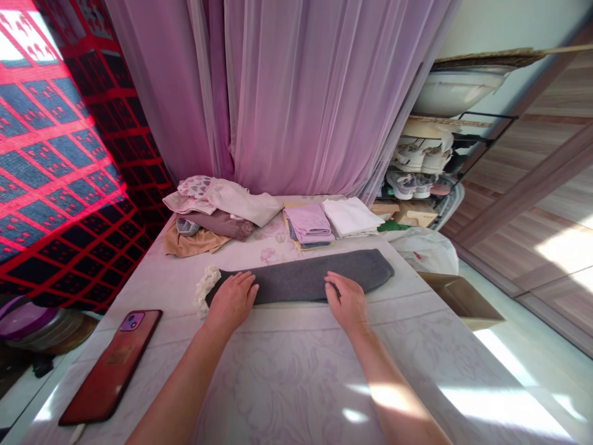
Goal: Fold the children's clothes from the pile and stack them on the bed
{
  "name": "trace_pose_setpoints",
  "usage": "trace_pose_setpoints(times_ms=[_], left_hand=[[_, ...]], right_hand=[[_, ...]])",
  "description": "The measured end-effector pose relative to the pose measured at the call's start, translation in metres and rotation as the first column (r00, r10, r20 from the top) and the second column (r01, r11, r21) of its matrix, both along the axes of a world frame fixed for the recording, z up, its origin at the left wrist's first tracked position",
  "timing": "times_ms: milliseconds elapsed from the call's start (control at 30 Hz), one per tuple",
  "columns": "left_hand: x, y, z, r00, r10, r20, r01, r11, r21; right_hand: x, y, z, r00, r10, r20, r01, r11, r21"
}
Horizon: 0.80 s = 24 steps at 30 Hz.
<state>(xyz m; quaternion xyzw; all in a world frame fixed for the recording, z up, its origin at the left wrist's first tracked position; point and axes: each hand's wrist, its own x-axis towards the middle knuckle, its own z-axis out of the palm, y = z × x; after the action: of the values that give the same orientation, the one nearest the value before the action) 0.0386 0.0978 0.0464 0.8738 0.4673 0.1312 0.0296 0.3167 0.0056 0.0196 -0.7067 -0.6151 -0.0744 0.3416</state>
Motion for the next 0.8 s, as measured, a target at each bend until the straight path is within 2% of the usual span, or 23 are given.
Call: trace_pose_setpoints(times_ms=[67,167,267,367,467,533,633,700,800], left_hand=[[0.011,0.005,-0.009,0.999,0.022,-0.03,-0.022,1.0,-0.001],[0.018,0.006,-0.025,0.995,0.071,-0.072,-0.072,0.997,-0.007],[0.016,0.005,-0.034,0.993,0.082,-0.09,-0.084,0.996,-0.022],[0.014,0.005,-0.036,0.991,0.09,-0.096,-0.093,0.995,-0.021],[0.014,0.006,-0.035,0.991,0.088,-0.102,-0.091,0.996,-0.024],[0.014,0.007,-0.034,0.991,0.084,-0.108,-0.088,0.996,-0.027],[0.015,0.007,-0.031,0.988,0.09,-0.128,-0.096,0.994,-0.043],[0.015,0.006,-0.028,0.984,0.097,-0.146,-0.106,0.992,-0.061],[0.017,0.005,-0.027,0.982,0.098,-0.159,-0.109,0.992,-0.061]], right_hand=[[-0.01,0.023,0.013,0.998,0.06,0.016,-0.057,0.992,-0.114],[-0.024,0.054,0.022,0.987,0.148,0.07,-0.115,0.93,-0.348],[-0.03,0.068,0.016,0.96,0.253,0.12,-0.155,0.835,-0.527],[-0.017,0.063,0.006,0.947,0.295,0.126,-0.173,0.799,-0.575],[0.021,0.052,0.0,0.967,0.199,0.156,-0.075,0.816,-0.573],[0.055,0.045,-0.002,0.979,0.055,0.196,0.067,0.821,-0.567],[0.099,0.039,-0.007,0.956,-0.162,0.244,0.272,0.803,-0.531],[0.114,0.038,-0.011,0.943,-0.22,0.248,0.32,0.801,-0.506],[0.117,0.036,-0.014,0.939,-0.243,0.242,0.332,0.826,-0.456]])
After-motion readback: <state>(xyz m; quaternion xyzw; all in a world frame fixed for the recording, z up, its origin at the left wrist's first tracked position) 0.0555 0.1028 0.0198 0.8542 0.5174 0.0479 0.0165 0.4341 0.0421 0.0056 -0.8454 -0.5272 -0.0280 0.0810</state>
